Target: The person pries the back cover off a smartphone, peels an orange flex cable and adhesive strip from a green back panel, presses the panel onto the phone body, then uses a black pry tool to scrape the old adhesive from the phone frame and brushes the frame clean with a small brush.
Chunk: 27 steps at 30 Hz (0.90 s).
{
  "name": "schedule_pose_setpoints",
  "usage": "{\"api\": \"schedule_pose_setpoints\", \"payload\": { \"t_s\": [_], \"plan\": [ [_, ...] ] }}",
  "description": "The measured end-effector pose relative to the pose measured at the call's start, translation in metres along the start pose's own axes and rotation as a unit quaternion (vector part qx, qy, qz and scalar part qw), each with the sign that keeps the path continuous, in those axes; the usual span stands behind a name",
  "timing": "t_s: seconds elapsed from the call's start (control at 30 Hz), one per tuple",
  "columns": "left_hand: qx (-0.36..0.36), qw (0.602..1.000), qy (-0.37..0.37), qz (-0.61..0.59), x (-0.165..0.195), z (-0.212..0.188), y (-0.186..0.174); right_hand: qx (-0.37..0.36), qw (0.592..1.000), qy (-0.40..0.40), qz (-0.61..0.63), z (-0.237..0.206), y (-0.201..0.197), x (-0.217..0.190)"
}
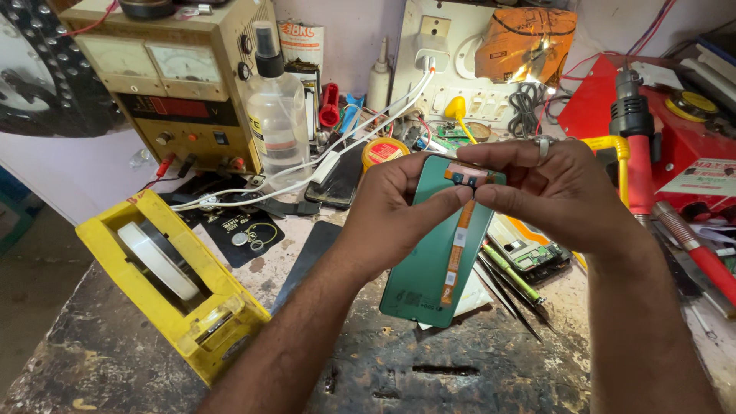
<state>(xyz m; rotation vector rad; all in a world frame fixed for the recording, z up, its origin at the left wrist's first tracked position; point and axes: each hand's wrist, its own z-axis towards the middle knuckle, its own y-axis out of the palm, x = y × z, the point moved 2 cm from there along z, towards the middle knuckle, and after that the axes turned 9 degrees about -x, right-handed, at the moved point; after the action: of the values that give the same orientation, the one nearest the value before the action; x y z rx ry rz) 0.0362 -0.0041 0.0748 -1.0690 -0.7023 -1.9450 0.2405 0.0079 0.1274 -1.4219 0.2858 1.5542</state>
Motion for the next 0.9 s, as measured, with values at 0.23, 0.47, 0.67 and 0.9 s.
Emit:
{"api": "schedule_pose_setpoints", "payload": {
  "t_s": [0.23,0.47,0.67,0.9],
  "plan": [
    [0.009,0.999,-0.013,-0.034,-0.001,-0.001,0.001,-0.012,1.0,-0.001,0.001,0.001,0.003,0.0],
    [0.018,0.998,-0.021,-0.061,-0.006,0.0,-0.002,-0.04,0.997,-0.05,-0.051,0.002,0.005,0.003],
    [0.019,0.996,0.01,-0.085,-0.005,0.0,-0.011,0.002,0.945,-0.121,-0.304,0.004,0.008,0.0],
    [0.026,0.995,0.009,-0.093,-0.004,0.0,-0.018,-0.003,0.932,-0.163,-0.324,0.009,0.015,-0.004]
  ]
}}
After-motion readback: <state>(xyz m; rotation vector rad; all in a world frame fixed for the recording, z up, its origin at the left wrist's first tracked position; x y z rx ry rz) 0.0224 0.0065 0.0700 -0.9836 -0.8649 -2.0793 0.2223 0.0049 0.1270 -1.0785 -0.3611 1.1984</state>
